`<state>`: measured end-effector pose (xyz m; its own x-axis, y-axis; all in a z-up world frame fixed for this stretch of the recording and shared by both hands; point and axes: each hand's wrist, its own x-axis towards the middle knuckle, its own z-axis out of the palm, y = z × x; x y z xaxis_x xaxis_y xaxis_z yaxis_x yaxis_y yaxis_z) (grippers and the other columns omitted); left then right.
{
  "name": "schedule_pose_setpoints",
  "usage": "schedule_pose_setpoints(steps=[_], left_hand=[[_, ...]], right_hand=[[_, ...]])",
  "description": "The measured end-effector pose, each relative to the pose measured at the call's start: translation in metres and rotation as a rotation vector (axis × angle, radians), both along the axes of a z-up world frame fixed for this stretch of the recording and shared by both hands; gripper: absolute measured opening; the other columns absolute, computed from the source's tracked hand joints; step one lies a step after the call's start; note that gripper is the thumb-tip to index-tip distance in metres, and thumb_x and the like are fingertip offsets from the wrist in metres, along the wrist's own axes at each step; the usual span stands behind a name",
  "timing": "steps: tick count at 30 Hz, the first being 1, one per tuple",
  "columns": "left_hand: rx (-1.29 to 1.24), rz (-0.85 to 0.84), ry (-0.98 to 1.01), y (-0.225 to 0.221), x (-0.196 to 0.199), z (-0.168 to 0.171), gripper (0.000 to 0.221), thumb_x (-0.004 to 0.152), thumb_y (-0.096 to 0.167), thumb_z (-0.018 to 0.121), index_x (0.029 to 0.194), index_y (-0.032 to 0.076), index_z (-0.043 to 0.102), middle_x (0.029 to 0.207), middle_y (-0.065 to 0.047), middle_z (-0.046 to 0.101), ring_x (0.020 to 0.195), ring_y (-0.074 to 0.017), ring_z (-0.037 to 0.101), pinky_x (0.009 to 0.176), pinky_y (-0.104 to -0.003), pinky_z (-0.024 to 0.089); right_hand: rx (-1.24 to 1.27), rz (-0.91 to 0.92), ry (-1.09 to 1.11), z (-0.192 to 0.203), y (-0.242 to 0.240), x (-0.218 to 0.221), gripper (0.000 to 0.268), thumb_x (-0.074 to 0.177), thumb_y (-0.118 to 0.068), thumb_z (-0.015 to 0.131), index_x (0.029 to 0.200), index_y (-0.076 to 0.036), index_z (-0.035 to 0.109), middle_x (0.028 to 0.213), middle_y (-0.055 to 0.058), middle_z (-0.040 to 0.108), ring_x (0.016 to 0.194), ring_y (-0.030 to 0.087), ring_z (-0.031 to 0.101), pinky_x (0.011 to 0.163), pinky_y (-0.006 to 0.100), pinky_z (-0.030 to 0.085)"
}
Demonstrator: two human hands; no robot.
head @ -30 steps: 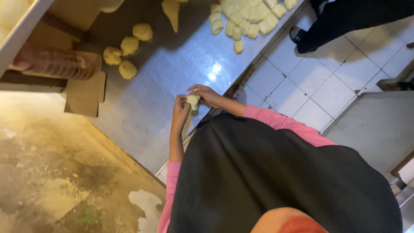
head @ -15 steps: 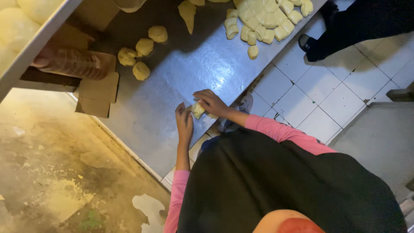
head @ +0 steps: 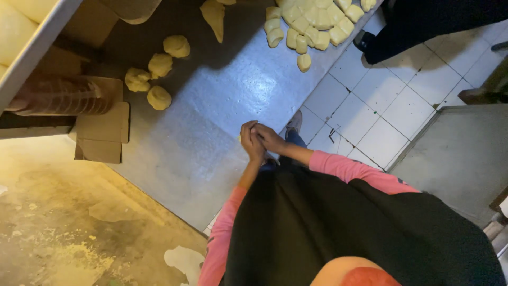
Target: The person is manually shaping small pieces of dough into round balls by rolling them on a flat surface and placing them on a tray.
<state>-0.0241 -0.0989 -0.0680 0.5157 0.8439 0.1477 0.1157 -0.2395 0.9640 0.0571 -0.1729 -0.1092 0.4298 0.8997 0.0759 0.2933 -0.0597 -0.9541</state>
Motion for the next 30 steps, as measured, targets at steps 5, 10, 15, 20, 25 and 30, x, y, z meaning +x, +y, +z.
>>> schedule_pose_setpoints(steps=[5,10,15,20,25,30], left_hand=[[0.036,-0.171,-0.023,0.064,0.048,0.015,0.032,0.103,0.02,0.047,0.108,-0.001,0.07,0.114,-0.017,0.07,0.109,-0.0323,0.066,0.1,-0.04,0.051],[-0.086,-0.03,-0.033,0.106,0.013,0.017,0.034,0.103,0.017,0.043,0.108,-0.002,0.07,0.11,-0.014,0.072,0.103,-0.0274,0.068,0.096,-0.038,0.053],[-0.175,0.115,-0.054,0.054,-0.063,0.018,0.053,0.107,0.032,0.032,0.13,-0.006,0.061,0.131,-0.019,0.064,0.122,-0.0299,0.06,0.108,-0.04,0.044],[-0.354,0.143,-0.241,-0.019,-0.05,-0.004,0.048,0.105,0.03,0.038,0.136,-0.003,0.054,0.135,-0.016,0.06,0.125,-0.0286,0.057,0.111,-0.04,0.043],[-0.02,0.046,0.002,-0.006,0.011,-0.019,0.037,0.108,0.024,0.045,0.119,-0.002,0.07,0.124,-0.018,0.069,0.121,-0.0323,0.063,0.11,-0.042,0.047],[-0.136,0.012,0.013,0.056,0.065,0.016,0.036,0.108,0.02,0.042,0.123,0.0,0.068,0.127,-0.016,0.07,0.118,-0.0298,0.066,0.103,-0.036,0.05]], right_hand=[[0.11,-0.194,-0.233,0.008,0.058,0.039,0.023,0.098,-0.015,0.063,0.115,-0.001,0.062,0.112,0.018,0.064,0.109,0.039,0.06,0.095,0.046,0.048],[0.094,-0.307,-0.196,0.012,0.119,-0.002,0.018,0.098,-0.013,0.061,0.112,-0.002,0.063,0.112,0.018,0.065,0.108,0.039,0.06,0.094,0.045,0.049],[0.152,0.019,-0.154,0.055,0.095,-0.05,0.015,0.089,-0.017,0.066,0.096,-0.004,0.065,0.099,0.013,0.066,0.099,0.035,0.063,0.09,0.044,0.048],[0.137,0.131,-0.083,0.043,0.025,-0.037,0.014,0.093,-0.017,0.064,0.1,-0.005,0.061,0.107,0.013,0.061,0.108,0.035,0.057,0.099,0.046,0.044],[0.091,-0.029,-0.032,0.031,0.001,0.015,0.026,0.093,-0.01,0.054,0.117,-0.001,0.057,0.12,0.018,0.055,0.118,0.039,0.051,0.105,0.046,0.041],[0.051,-0.156,-0.22,0.062,0.072,0.058,0.016,0.101,-0.012,0.062,0.112,-0.001,0.059,0.109,0.016,0.059,0.107,0.037,0.055,0.095,0.045,0.045]])
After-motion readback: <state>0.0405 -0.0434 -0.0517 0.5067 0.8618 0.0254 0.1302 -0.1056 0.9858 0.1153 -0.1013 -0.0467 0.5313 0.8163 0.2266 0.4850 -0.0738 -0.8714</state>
